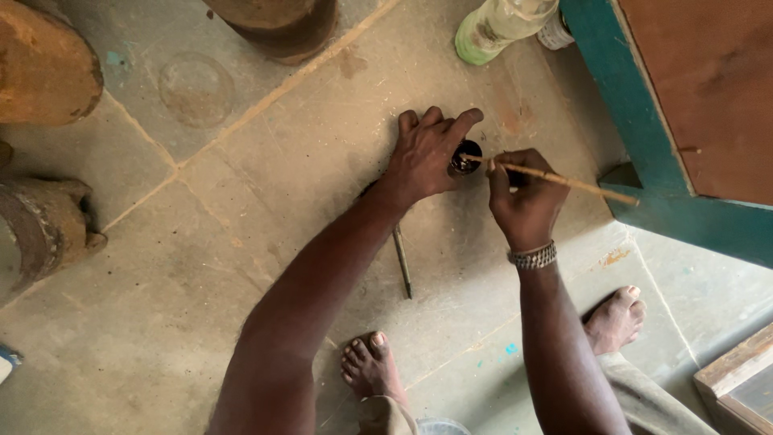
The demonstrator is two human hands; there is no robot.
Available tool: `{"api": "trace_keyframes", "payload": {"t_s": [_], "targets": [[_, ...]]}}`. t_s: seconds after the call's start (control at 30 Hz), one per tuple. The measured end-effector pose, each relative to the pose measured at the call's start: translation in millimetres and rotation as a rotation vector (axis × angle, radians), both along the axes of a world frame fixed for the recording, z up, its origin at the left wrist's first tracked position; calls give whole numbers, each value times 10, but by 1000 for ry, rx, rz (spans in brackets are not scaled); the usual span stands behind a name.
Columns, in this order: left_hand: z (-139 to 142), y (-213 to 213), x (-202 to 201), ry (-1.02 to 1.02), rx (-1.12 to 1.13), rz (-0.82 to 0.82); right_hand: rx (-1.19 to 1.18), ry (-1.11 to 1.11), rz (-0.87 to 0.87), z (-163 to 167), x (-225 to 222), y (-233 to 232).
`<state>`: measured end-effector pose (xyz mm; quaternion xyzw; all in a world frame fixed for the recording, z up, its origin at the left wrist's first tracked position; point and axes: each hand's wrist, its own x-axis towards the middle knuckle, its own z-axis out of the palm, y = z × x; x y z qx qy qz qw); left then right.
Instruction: The person sits on the workshop floor and mixes black paint with thinner in a small can, stirring with a stick and pouring liquid from a bottle. They then use a paintbrush to apply black paint to the body of a metal pump cylinder, dipping the brush into the can repeatedly and coating different sections of the pump.
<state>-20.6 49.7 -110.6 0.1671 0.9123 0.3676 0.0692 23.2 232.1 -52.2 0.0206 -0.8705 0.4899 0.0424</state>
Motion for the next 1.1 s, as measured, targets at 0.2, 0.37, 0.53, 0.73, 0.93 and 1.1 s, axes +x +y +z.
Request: {"api": "trace_keyframes", "payload": {"t_s": [0.2,0.37,0.53,0.73,0.93,1.1], "targets": [[-31,-17,20,66,4,12,246,92,15,9,38,-21],[-6,6,8,33,37,7,49,72,-3,-2,41,-37],[0,-4,8,61,-5,4,161,73,-59,0,69,-30],[-13,40,-3,-6,-18,6,114,136,-40,17,61,-29],[10,39,-19,31,-44,-8,260,113,-34,23,28,-14],[1,63,-12,-23,15,18,129,130,-46,18,58,-10]]}}
